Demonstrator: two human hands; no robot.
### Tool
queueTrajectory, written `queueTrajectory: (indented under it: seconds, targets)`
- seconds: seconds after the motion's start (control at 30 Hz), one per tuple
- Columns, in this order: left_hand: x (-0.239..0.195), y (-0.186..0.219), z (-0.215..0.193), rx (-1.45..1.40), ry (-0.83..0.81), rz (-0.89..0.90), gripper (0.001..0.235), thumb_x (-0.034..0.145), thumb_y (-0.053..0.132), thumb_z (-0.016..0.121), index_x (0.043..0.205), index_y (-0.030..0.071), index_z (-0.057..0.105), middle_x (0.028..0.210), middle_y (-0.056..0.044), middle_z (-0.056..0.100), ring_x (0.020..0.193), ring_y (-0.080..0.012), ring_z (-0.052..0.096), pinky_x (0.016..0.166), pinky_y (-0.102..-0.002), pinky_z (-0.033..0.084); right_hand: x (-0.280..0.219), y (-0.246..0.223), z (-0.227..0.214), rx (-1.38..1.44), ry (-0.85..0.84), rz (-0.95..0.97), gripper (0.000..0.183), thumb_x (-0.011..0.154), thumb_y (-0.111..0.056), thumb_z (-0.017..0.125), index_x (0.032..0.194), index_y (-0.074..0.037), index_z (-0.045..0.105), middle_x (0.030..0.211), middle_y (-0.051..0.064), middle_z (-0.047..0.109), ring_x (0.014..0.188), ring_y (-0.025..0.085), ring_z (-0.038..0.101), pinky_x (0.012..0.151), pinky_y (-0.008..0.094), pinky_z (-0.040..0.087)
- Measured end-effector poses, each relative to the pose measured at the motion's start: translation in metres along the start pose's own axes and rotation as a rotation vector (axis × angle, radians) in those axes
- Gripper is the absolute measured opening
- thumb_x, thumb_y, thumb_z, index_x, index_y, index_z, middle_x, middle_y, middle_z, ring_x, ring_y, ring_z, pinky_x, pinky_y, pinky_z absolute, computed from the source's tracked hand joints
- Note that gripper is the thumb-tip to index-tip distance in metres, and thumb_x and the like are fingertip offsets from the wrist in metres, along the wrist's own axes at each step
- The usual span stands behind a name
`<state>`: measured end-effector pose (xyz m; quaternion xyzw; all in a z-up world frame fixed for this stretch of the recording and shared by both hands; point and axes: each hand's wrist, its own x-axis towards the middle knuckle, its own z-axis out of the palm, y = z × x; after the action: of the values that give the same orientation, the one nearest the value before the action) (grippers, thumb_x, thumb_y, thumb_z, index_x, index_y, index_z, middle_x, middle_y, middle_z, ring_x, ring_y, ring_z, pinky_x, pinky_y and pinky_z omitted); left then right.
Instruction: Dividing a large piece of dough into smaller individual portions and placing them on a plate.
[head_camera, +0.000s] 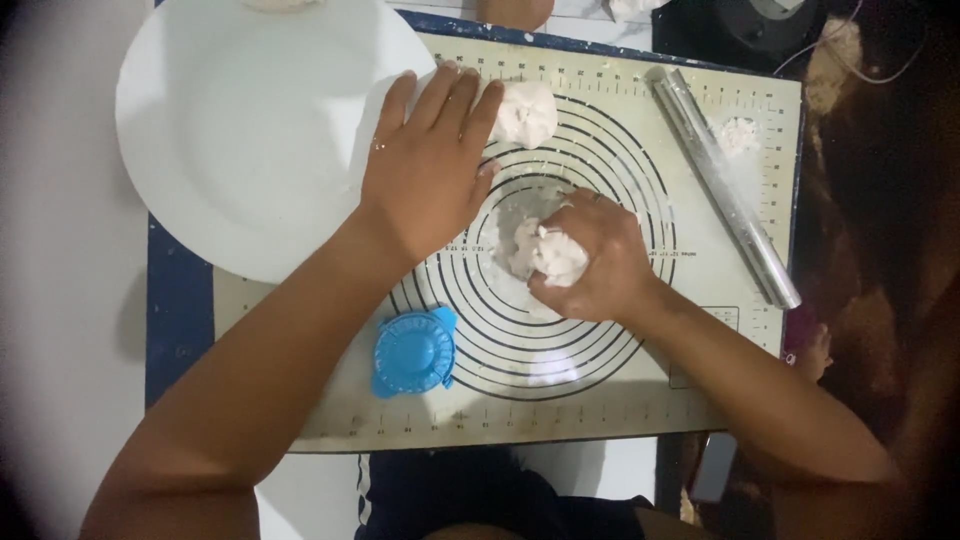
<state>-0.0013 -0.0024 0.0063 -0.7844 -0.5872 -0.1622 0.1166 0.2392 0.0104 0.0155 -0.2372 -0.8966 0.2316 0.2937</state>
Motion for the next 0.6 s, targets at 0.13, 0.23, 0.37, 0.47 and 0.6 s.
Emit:
queueTrajectory:
  seconds: [0.13, 0.23, 0.37, 0.47, 0.6]
  targets:
    - [-0.001, -0.001, 0.002, -0.057, 0.005, 0.003, 0.064, 0.100, 0.040, 0.070, 0.150, 0.005, 0.051, 0.146, -0.016, 0.059, 0.141, -0.0329, 0.045, 0.116, -0.052, 0.029, 0.003, 0.001, 0.002, 0.004, 0.009, -0.003, 0.023, 0.075, -0.017, 0.079, 0.089, -0.002, 0.068, 0.085, 0.012, 0.070, 0.076, 0.032, 0.068, 0.070, 0.044, 0.054]
    - [-0.002, 0.000, -0.001, -0.034, 0.036, 0.006, 0.065, 0.098, 0.041, 0.076, 0.149, 0.006, 0.053, 0.144, -0.014, 0.061, 0.139, -0.0318, 0.047, 0.114, -0.051, 0.032, 0.007, -0.004, 0.000, -0.019, 0.016, -0.015, 0.016, 0.082, -0.017, 0.076, 0.080, -0.004, 0.067, 0.077, 0.010, 0.069, 0.070, 0.028, 0.067, 0.066, 0.041, 0.055]
    - [-0.001, 0.001, -0.001, -0.092, -0.007, -0.014, 0.064, 0.100, 0.039, 0.071, 0.150, 0.005, 0.050, 0.146, -0.016, 0.058, 0.140, -0.0339, 0.044, 0.115, -0.054, 0.030, 0.013, -0.006, -0.008, 0.055, -0.097, 0.158, 0.019, 0.078, -0.010, 0.080, 0.080, -0.009, 0.061, 0.075, 0.004, 0.063, 0.065, 0.020, 0.058, 0.058, 0.034, 0.044]
    - [-0.002, 0.000, 0.007, -0.076, 0.001, -0.022, 0.067, 0.098, 0.041, 0.072, 0.150, 0.005, 0.050, 0.145, -0.015, 0.058, 0.141, -0.0329, 0.042, 0.115, -0.053, 0.028, 0.030, -0.007, -0.023, 0.156, -0.327, 0.453, 0.020, 0.079, -0.015, 0.081, 0.091, -0.015, 0.065, 0.086, 0.001, 0.069, 0.077, 0.016, 0.063, 0.069, 0.033, 0.047]
    - [-0.001, 0.000, 0.009, -0.066, 0.051, -0.011, 0.066, 0.096, 0.039, 0.075, 0.148, 0.005, 0.052, 0.142, -0.015, 0.062, 0.138, -0.0331, 0.046, 0.113, -0.053, 0.031, 0.050, -0.007, -0.055, 0.221, -0.617, 0.699, 0.031, 0.083, -0.020, 0.077, 0.109, -0.015, 0.062, 0.100, 0.003, 0.072, 0.089, 0.020, 0.066, 0.079, 0.033, 0.050]
